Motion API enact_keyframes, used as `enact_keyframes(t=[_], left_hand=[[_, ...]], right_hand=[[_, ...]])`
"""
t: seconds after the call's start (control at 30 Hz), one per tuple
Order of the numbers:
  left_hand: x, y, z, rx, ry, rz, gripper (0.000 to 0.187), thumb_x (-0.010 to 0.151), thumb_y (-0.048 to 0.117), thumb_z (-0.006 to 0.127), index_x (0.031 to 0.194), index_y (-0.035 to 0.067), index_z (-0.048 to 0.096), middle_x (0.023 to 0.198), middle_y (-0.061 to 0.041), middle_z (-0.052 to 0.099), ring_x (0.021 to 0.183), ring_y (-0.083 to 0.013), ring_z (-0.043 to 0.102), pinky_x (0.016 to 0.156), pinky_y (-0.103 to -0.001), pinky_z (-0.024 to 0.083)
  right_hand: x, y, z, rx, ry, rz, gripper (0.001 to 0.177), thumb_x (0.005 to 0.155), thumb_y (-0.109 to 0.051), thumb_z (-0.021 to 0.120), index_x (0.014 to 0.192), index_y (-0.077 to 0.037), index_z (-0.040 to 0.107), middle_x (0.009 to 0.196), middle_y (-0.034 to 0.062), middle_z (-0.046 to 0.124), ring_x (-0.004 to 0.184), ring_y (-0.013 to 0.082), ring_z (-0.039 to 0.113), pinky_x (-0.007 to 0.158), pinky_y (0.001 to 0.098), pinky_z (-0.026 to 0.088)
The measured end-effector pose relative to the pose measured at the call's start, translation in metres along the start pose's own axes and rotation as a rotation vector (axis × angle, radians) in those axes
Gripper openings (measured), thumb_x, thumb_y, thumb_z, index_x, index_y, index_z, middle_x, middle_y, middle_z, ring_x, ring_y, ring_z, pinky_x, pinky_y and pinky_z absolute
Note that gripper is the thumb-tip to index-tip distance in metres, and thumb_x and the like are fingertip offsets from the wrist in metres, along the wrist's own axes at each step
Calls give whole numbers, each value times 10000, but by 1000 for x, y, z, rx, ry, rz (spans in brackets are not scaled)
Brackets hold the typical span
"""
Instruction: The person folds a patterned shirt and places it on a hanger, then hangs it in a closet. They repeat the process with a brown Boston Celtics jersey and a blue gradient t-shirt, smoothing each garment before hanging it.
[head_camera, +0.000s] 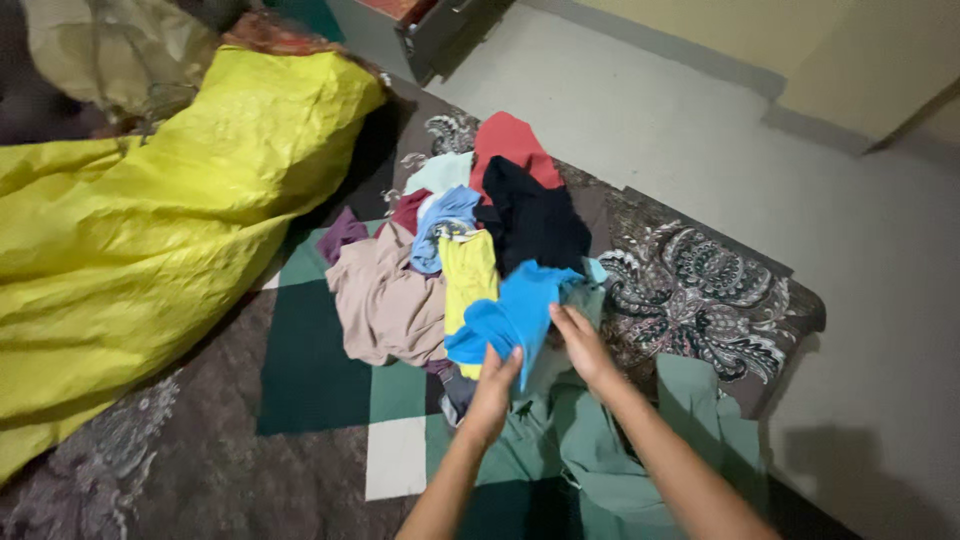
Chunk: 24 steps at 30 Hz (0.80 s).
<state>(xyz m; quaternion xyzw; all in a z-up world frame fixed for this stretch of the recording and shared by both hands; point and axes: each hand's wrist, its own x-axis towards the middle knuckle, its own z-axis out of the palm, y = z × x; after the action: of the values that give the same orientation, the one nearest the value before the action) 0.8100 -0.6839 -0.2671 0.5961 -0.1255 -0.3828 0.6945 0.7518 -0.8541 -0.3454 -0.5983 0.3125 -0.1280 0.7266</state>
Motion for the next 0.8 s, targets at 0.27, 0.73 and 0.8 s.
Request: enact_keyframes(t=[0.27,0.73,0.8], left_hand=[[-69,0,-12,277,-125,234,867,924,158,744,1603,34,221,1628,-104,370,1503,-207,341,1230,-347,262],[-241,46,-70,392,-86,240,348,1013,313,662,1147,-8,691,1005,-19,693,954,-94,605,879,-293,515],[-253,28,-88,339,0,243,397,1052,371,609,1031,-10,719,902,-3,691,862,-93,605,802,-290,513]], right_hand=[[-63,-42,26,-12,-125,100,671,981,-594,473,1372,-67,617,1378,76,658,1246,145,590,1063,308,408],[-162,-79,116,345,-496,355,427,905,-287,697,1239,-21,673,1158,135,752,1001,246,723,918,436,577],[-175,-79,128,407,-530,359,428,921,-287,687,1262,-29,661,1172,132,744,1011,253,717,930,453,571]])
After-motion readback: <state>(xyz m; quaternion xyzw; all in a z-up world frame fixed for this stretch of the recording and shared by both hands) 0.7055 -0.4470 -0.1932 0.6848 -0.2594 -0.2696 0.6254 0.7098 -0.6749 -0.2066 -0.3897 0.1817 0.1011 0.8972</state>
